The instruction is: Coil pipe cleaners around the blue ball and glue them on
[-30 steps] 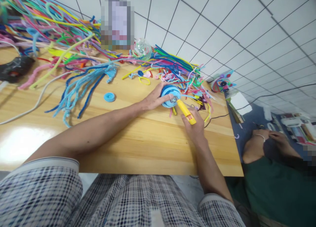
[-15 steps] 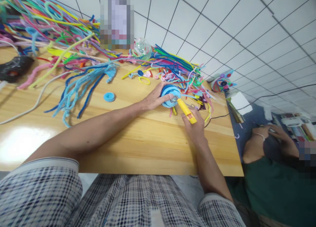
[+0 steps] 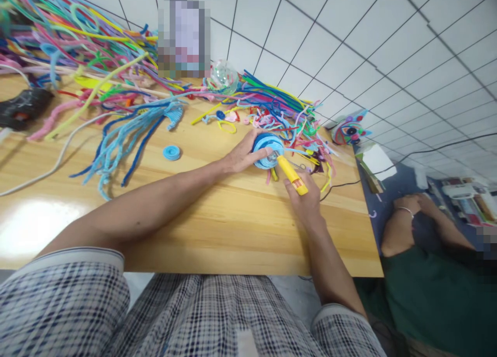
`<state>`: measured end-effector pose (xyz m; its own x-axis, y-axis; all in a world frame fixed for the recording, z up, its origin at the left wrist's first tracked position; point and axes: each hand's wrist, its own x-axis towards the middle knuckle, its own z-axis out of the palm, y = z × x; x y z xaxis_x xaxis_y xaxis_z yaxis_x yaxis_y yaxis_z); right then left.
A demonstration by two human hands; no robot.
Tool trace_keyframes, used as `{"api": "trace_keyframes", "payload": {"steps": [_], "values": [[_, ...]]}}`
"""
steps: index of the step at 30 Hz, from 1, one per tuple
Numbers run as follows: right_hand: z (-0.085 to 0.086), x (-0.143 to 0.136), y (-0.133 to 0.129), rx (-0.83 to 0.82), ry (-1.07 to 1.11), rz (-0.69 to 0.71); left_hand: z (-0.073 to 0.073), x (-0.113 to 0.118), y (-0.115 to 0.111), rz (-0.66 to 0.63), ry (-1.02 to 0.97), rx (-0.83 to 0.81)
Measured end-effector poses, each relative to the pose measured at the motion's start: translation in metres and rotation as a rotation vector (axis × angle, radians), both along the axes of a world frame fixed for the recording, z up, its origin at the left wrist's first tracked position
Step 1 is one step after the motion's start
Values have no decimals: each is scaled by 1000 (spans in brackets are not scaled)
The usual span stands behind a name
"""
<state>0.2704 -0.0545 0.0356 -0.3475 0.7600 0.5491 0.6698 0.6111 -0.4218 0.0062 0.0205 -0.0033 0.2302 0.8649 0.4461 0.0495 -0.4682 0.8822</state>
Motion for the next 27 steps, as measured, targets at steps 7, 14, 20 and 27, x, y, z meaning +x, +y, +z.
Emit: {"api": "trace_keyframes", "payload": {"steps": [7, 14, 20, 27], "values": [[2, -1, -1, 25, -12, -5, 6, 0, -3, -20, -16, -2], [2, 0, -1, -6, -5, -7, 6, -1, -3, -19, -6, -4], [3, 0, -1, -16, 3, -6, 4, -1, -2, -8, -1, 11], [3, -1, -1, -1, 31, 9, 4, 0, -2, -12, -11, 13]]}}
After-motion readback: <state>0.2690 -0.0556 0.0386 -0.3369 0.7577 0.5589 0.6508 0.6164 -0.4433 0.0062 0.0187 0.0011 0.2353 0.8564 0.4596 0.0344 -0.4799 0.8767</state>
